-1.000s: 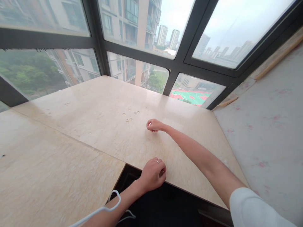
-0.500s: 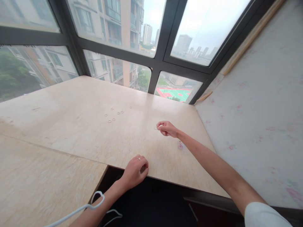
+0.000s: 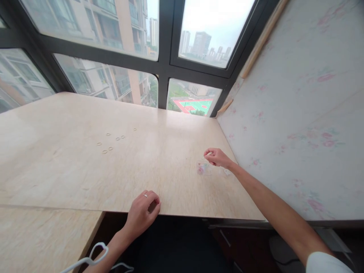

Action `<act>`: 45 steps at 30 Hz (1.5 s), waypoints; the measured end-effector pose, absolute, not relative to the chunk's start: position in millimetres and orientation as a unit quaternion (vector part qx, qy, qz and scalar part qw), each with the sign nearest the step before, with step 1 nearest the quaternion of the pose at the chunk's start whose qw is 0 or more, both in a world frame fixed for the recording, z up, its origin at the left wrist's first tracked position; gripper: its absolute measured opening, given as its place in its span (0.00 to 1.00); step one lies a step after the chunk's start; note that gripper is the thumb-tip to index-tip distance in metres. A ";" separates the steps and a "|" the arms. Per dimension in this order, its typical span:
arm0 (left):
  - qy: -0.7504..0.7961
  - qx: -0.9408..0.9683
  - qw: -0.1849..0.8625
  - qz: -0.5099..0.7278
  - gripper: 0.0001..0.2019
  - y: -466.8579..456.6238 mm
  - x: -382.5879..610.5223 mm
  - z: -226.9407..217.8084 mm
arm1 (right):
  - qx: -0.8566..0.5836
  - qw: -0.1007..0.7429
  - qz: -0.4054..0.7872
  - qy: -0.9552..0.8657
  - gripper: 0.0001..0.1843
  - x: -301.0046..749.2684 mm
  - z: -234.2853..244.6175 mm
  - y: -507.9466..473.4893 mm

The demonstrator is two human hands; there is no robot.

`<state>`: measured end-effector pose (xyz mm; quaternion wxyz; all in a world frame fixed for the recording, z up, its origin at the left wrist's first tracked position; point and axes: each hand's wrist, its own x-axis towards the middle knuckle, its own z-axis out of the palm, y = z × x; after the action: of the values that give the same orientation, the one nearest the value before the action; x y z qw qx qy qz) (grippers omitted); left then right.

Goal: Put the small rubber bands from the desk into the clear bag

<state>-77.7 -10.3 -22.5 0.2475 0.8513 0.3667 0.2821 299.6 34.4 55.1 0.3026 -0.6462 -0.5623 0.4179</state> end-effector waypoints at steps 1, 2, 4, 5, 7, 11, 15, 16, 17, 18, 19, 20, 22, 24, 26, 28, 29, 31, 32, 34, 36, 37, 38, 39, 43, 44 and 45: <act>0.369 0.852 0.244 0.281 0.04 -10.1 -77.2 -23.0 | -0.655 0.299 0.406 -0.562 0.12 304.7 53.7 30.9; 0.372 0.852 0.238 0.281 0.04 -10.0 -76.6 -23.3 | -0.664 0.294 0.394 -0.563 0.12 309.0 52.2 27.6; 0.379 0.853 0.227 0.279 0.04 -9.8 -75.0 -23.9 | -0.680 0.283 0.367 -0.568 0.10 314.8 49.0 22.1; 0.383 0.853 0.221 0.278 0.05 -9.8 -74.0 -24.1 | -0.687 0.278 0.352 -0.571 0.10 316.6 47.4 19.7; 0.391 0.852 0.210 0.277 0.05 -10.2 -71.9 -24.5 | -0.698 0.268 0.325 -0.580 0.08 318.7 44.4 16.0; 0.411 0.847 0.189 0.278 0.06 -11.7 -67.9 -25.7 | -0.703 0.244 0.296 -0.599 0.06 320.7 39.0 12.2; 0.431 0.839 0.179 0.280 0.06 -12.1 -65.0 -26.9 | -0.700 0.224 0.286 -0.614 0.06 322.1 36.2 11.1; 0.435 0.837 0.178 0.282 0.06 -12.0 -64.4 -27.0 | -0.699 0.221 0.284 -0.618 0.06 322.1 36.1 10.9; 0.438 0.834 0.177 0.284 0.06 -12.0 -63.7 -27.0 | -0.697 0.218 0.283 -0.621 0.06 321.9 36.2 10.6; 0.440 0.832 0.177 0.288 0.06 -12.0 -63.0 -26.9 | -0.695 0.217 0.281 -0.625 0.07 321.6 36.4 10.3; 0.443 0.830 0.176 0.290 0.06 -12.0 -62.3 -26.7 | -0.693 0.216 0.280 -0.628 0.07 321.2 36.8 9.9; 0.445 0.828 0.177 0.293 0.06 -12.0 -61.7 -26.6 | -0.693 0.216 0.278 -0.629 0.08 320.9 37.2 9.5; 0.451 0.823 0.178 0.296 0.06 -11.8 -60.8 -26.2 | -0.700 0.219 0.274 -0.622 0.10 320.5 38.4 8.3; 0.456 0.818 0.184 0.298 0.06 -11.3 -60.7 -25.7 | -0.712 0.231 0.275 -0.604 0.13 320.5 39.4 6.1; 0.462 0.811 0.201 0.297 0.06 -10.7 -61.2 -24.9 | -0.720 0.252 0.279 -0.583 0.15 319.2 39.8 1.8; 0.475 0.794 0.231 0.299 0.07 -9.9 -61.2 -23.1 | -0.720 0.281 0.277 -0.571 0.16 314.2 38.5 -5.9; 0.488 0.779 0.253 0.303 0.07 -9.3 -60.7 -21.6 | -0.718 0.297 0.270 -0.569 0.15 309.7 36.9 -11.3; 0.525 0.723 0.306 0.328 0.09 -7.2 -58.0 -17.1 | -0.706 0.327 0.251 -0.576 0.15 296.5 31.0 -25.1; 0.546 0.683 0.333 0.354 0.10 -5.3 -55.8 -14.1 | -0.697 0.338 0.244 -0.583 0.15 288.5 26.7 -33.1; 0.582 0.591 0.368 0.421 0.12 1.0 -50.3 -7.0 | -0.672 0.329 0.256 -0.612 0.16 272.1 16.1 -49.4; 0.600 0.515 0.373 0.485 0.13 12.3 -44.6 0.4 | -0.646 0.301 0.268 -0.649 0.16 258.9 4.4 -63.7; 0.604 0.492 0.368 0.508 0.13 20.3 -42.3 3.6 | -0.633 0.292 0.261 -0.668 0.16 254.5 -1.2 -69.3; 0.604 0.479 0.361 0.525 0.13 30.2 -40.8 6.4 | -0.626 0.292 0.247 -0.680 0.17 251.6 -6.3 -73.6; 0.604 0.474 0.352 0.536 0.12 41.9 -40.4 8.8 | -0.624 0.298 0.233 -0.684 0.17 250.1 -10.7 -76.6; 0.627 0.485 0.277 0.543 0.11 104.1 -52.9 15.5 | -0.627 0.333 0.200 -0.675 0.18 251.4 -21.3 -79.2; 0.646 0.506 0.246 0.516 0.10 121.8 -59.8 17.5 | -0.626 0.337 0.196 -0.676 0.18 252.0 -22.6 -78.7; 0.667 0.535 0.206 0.476 0.10 139.2 -68.0 19.9 | -0.623 0.339 0.191 -0.679 0.18 252.3 -23.7 -78.3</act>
<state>-68.0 139.2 19.9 0.2064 0.5348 0.6672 0.4757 252.3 -78.3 -23.7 0.3390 -0.6225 -0.6791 0.1905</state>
